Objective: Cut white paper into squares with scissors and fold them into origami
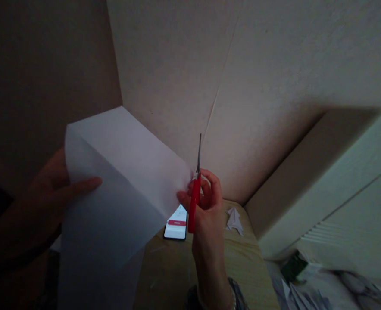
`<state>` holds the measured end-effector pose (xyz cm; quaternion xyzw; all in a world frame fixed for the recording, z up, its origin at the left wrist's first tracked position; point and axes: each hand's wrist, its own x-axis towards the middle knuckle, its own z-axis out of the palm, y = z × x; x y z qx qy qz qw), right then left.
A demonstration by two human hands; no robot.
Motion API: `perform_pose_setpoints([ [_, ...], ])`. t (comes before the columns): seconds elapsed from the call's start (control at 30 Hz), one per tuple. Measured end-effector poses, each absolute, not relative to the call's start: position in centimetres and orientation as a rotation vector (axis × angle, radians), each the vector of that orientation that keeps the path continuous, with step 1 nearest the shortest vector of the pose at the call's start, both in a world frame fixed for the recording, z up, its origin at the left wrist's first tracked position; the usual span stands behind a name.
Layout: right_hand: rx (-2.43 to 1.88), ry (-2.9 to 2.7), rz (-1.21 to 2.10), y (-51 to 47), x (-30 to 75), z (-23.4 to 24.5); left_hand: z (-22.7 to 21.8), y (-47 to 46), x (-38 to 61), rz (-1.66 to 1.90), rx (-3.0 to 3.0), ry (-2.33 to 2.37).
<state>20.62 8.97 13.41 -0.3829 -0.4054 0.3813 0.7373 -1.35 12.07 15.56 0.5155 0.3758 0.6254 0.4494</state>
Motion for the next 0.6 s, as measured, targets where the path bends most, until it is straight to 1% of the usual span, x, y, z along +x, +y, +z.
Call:
perform_pose_setpoints([
  [0.1, -0.826, -0.879, 0.715, 8.7, 20.6, 13.5, 15.1, 12.2, -1.7, 1.548, 1.319, 0.98],
  [0.17, -0.807, -0.865, 0.599, 8.3, 20.6, 13.6, 14.8, 12.2, -2.1, 1.482, 1.354, 0.976],
  [0.37, -0.875, -0.759, 0.256, 7.9, 21.2, 13.4, 14.1, 12.5, -2.7, 0.979, 1.643, 0.831],
  [0.5, -0.855, -0.746, 0.224, 8.3, 21.5, 13.0, 14.2, 13.2, -1.8, 0.715, 1.769, 0.866],
  [0.57, -0.825, -0.699, 0.218, 8.5, 21.4, 13.0, 14.5, 13.5, -1.5, 0.721, 1.763, 0.9],
  [0.6, -0.813, -0.685, 0.214, 8.5, 21.2, 13.0, 14.7, 13.5, -1.4, 0.787, 1.736, 0.962],
])
